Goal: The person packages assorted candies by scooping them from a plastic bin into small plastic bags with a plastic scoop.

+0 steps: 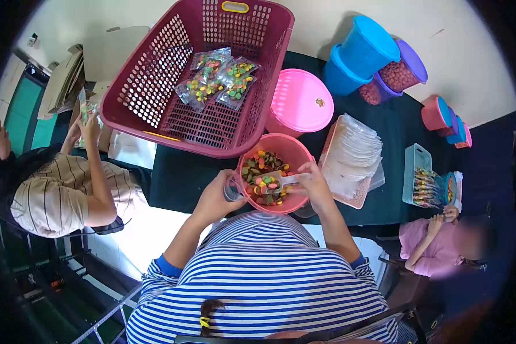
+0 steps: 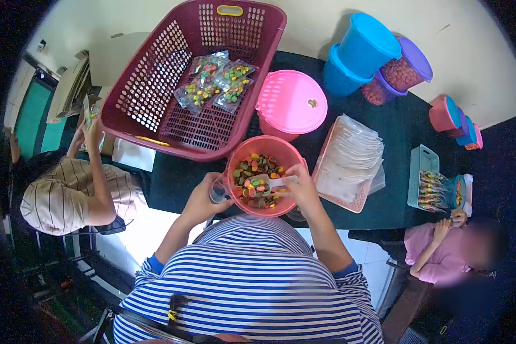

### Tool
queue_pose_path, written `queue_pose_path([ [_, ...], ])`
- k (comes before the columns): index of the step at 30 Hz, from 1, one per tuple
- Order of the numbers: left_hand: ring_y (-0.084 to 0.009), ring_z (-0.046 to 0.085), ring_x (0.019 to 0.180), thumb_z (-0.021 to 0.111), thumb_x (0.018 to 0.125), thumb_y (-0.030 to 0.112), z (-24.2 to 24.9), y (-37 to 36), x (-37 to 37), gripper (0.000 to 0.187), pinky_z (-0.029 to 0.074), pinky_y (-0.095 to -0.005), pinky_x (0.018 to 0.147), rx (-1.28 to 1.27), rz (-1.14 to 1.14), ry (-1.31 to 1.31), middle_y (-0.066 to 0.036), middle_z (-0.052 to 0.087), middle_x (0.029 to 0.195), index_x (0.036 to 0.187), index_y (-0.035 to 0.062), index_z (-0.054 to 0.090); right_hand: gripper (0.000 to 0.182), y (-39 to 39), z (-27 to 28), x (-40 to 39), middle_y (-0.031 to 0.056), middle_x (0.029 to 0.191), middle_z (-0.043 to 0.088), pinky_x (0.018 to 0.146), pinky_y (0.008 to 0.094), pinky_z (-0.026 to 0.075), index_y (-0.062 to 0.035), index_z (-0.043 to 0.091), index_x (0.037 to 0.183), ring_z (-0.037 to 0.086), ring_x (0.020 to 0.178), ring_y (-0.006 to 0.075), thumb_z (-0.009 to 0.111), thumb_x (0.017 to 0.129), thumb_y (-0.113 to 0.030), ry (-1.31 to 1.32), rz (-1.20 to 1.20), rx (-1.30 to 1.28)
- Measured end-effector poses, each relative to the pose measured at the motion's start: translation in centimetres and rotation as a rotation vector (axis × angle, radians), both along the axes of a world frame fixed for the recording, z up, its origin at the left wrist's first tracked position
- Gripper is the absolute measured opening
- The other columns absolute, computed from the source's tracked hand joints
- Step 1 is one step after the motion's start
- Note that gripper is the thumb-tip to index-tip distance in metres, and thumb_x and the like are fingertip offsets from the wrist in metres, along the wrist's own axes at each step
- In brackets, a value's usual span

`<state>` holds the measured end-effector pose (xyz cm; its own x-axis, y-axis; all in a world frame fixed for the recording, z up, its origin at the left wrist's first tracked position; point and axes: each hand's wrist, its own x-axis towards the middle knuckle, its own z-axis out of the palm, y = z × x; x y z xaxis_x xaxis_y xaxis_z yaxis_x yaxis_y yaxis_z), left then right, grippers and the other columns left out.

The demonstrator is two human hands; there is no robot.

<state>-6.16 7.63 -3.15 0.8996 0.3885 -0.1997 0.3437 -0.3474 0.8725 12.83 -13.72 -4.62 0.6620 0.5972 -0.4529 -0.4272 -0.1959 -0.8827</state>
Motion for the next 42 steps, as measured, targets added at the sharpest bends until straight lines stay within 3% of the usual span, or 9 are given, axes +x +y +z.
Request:
queue_pose_path([
  [6,-0.0353,0.06,0.113,0.083,0.069,0.026,-0.1,-2.4,0.0,0.071,0.047,-0.0402,0.096,0.026,0.098,0.048,-0.022,0.061,0.12,0.125,-0.0008,0.049,0.017,-2.8,-0.1,3.8,0.0162,0.102,0.059,0.076,0.0407,0.063,-0.0064,0.042,0.108,0.068,0.092,0.0282,0.054,0.096,-0.005,0.141,-0.033,0.214],
  [11,-0.0344,0.047,0.127,0.084,0.067,0.022,0.9,-5.8,0.1,0.069,0.039,-0.0419,0.106,0.5,0.268,0.066,-0.022,0.046,0.135,0.122,0.0003,0.049,0.018,-4.9,-0.2,5.2,0.0168,0.097,0.063,0.079,0.0441,0.061,-0.0079,0.04,0.11,0.068,0.085,0.0279,0.053,0.097,-0.007,0.211,-0.048,0.34],
  [13,-0.0346,0.055,0.118,0.086,0.066,0.022,1.6,-7.0,0.5,0.067,0.044,-0.0413,0.1,0.504,0.304,0.052,-0.022,0.054,0.126,0.119,0.0024,0.05,0.018,-5.3,0.5,5.4,0.0169,0.097,0.063,0.077,0.0428,0.061,-0.0083,0.04,0.11,0.068,0.084,0.0275,0.053,0.097,-0.006,0.244,-0.034,0.329],
  [15,-0.0335,0.062,0.106,0.086,0.065,0.024,1.8,-8.3,0.8,0.067,0.05,-0.0418,0.089,0.086,0.385,-0.007,-0.018,0.064,0.11,0.119,0.0038,0.051,0.019,-5.5,0.7,5.6,0.0169,0.096,0.063,0.076,0.0414,0.062,-0.0087,0.04,0.11,0.068,0.083,0.027,0.053,0.097,-0.006,0.275,-0.018,0.322],
  [16,-0.0314,0.066,0.099,0.085,0.066,0.026,2.0,-8.8,1.0,0.064,0.052,-0.0405,0.085,0.163,0.367,-0.022,-0.014,0.068,0.102,0.118,0.0059,0.053,0.02,-5.6,0.7,5.7,0.0172,0.096,0.063,0.074,0.0399,0.062,-0.0089,0.04,0.111,0.069,0.082,0.0269,0.053,0.097,-0.006,0.243,-0.019,0.332],
  [19,-0.0321,0.065,0.101,0.085,0.066,0.027,2.0,-9.2,1.2,0.062,0.052,-0.0408,0.088,0.269,0.207,-0.055,-0.013,0.067,0.106,0.117,0.0058,0.055,0.021,-5.3,2.3,5.6,0.0178,0.097,0.062,0.072,0.0378,0.062,-0.0091,0.039,0.111,0.069,0.082,0.0268,0.054,0.096,-0.006,0.203,-0.011,0.37],
  [29,-0.0323,0.056,0.115,0.088,0.062,0.027,3.2,-10.7,1.8,0.076,0.042,-0.0439,0.1,0.374,0.206,-0.186,-0.013,0.061,0.121,0.127,0.0082,0.053,0.023,-4.0,3.9,5.0,0.0201,0.097,0.062,0.067,0.0351,0.063,-0.0078,0.037,0.114,0.071,0.08,0.0274,0.053,0.097,-0.007,0.234,0.157,0.348],
  [32,-0.033,0.055,0.115,0.087,0.062,0.026,2.7,-11.0,1.5,0.076,0.04,-0.0447,0.101,0.447,0.18,-0.185,-0.013,0.06,0.122,0.127,0.0088,0.053,0.022,-3.9,4.0,4.4,0.0208,0.095,0.062,0.064,0.0337,0.063,-0.0076,0.036,0.113,0.072,0.075,0.0274,0.051,0.097,-0.007,-0.026,0.134,0.212],
  [42,-0.0322,0.055,0.114,0.087,0.062,0.024,2.2,-10.9,2.7,0.076,0.041,-0.0449,0.099,0.492,0.201,-0.188,-0.012,0.06,0.122,0.128,0.0087,0.053,0.017,-3.0,4.5,5.8,0.018,0.087,0.064,0.058,0.0309,0.062,-0.0074,0.037,0.111,0.071,0.07,0.0252,0.049,0.099,-0.006,0.022,0.139,0.223],
])
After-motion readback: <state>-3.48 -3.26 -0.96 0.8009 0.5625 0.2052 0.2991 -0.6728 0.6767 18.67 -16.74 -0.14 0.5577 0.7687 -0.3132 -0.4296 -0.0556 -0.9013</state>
